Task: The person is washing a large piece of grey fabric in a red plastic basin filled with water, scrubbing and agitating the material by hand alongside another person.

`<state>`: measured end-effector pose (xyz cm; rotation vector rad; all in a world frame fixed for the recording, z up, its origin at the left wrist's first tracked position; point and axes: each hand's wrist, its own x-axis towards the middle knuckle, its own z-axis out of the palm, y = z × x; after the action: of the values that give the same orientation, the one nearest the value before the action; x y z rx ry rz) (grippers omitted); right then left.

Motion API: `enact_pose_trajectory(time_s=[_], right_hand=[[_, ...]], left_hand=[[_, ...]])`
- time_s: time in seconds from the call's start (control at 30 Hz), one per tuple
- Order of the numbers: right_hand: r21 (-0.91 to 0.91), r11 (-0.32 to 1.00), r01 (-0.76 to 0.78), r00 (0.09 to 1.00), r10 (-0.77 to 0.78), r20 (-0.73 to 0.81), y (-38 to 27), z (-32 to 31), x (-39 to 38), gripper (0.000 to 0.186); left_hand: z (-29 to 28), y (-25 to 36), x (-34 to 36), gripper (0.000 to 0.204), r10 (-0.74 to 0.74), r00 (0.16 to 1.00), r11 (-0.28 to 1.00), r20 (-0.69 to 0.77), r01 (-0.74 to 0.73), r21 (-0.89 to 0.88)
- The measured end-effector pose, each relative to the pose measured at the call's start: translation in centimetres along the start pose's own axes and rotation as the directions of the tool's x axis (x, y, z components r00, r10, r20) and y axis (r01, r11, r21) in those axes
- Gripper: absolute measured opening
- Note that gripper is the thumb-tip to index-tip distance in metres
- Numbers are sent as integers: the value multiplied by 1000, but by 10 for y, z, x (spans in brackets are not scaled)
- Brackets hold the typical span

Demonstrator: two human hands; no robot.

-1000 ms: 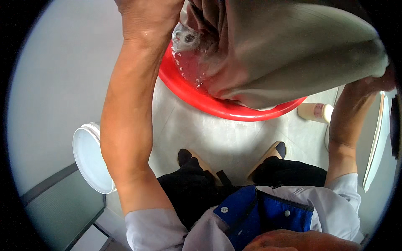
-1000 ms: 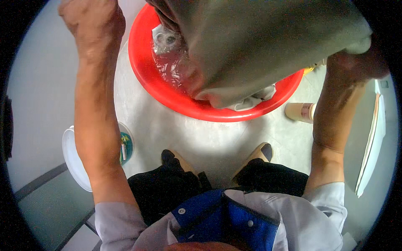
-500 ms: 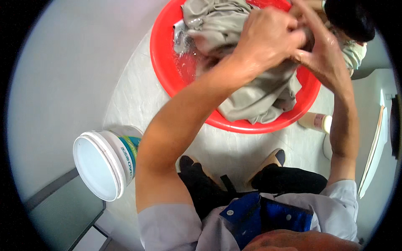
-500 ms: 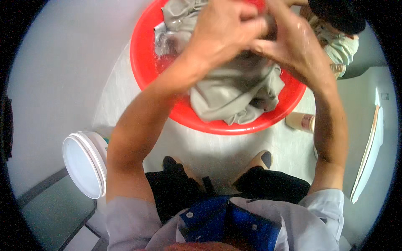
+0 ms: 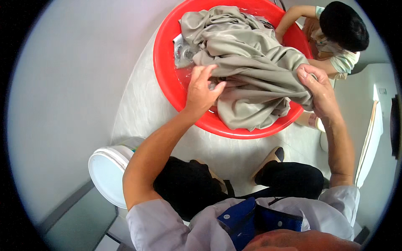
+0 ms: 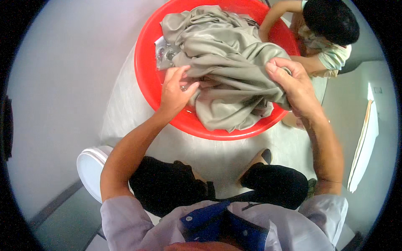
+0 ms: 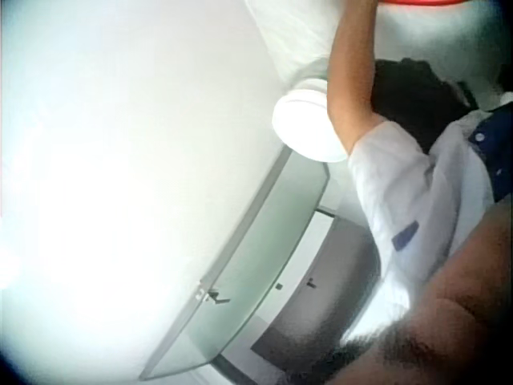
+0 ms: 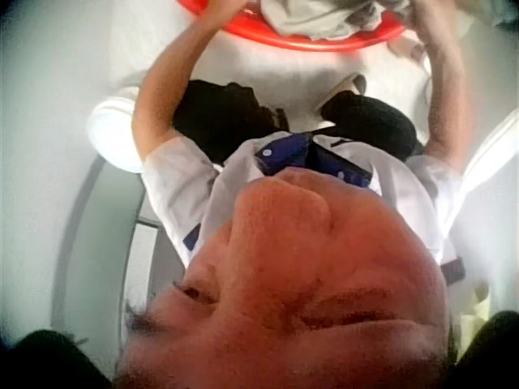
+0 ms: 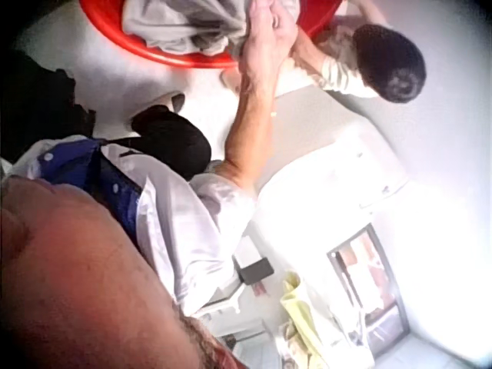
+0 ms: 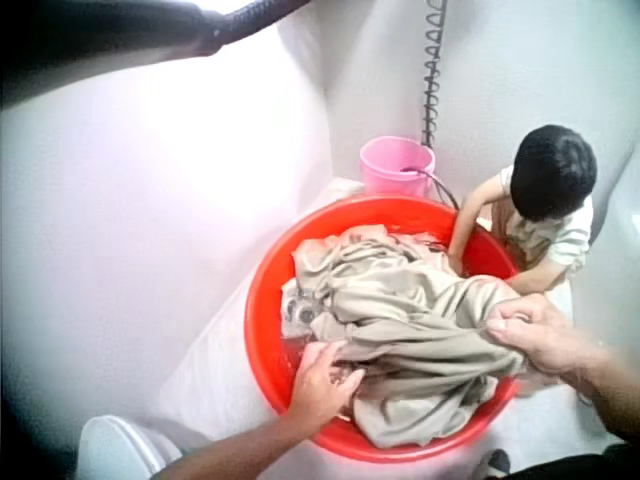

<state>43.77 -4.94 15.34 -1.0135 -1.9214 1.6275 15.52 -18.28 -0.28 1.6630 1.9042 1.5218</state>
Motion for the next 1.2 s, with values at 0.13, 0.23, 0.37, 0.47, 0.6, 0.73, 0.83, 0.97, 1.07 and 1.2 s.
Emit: enact_pose_trajectory(time_s=[0.13,0.23,0.37,0.47,0.6,0.73,0.83,0.97,1.07,1.2], right_hand=[[291,956,36,996,-59,71,7,-3,-15,22],[323,944,59,993,-87,75,-25,0,-31,24],[238,942,238,928,-149,-341,-50,4,-81,30],[193,927,323,914,-253,-316,-53,-17,-114,29],[238,904,356,909,-276,-312,-49,-25,-128,26],[257,891,373,919,-318,-231,-47,-26,-111,25],[220,917,332,919,-262,-294,-62,-16,-94,24],[186,925,332,905,-257,-340,-67,-30,-74,34],[191,927,323,899,-238,-367,-54,-59,-61,39],[88,912,400,775,-286,-563,-74,-62,-41,46]], left_hand=[[44,-11,-19,71,-307,952,934,12,299,197],[77,-13,-2,80,-172,982,966,-71,183,181],[99,30,32,81,-86,985,962,-147,44,-268],[110,25,45,74,111,967,992,-231,-122,-34],[100,23,60,65,89,987,962,-133,-120,-246],[73,-5,65,59,26,970,954,244,49,-297],[65,-10,78,30,-97,983,992,155,108,-64],[47,-22,115,22,-129,981,991,-145,133,17],[10,2,145,23,-12,951,1000,-308,11,-5],[-76,2,212,30,48,970,909,-240,57,412]])
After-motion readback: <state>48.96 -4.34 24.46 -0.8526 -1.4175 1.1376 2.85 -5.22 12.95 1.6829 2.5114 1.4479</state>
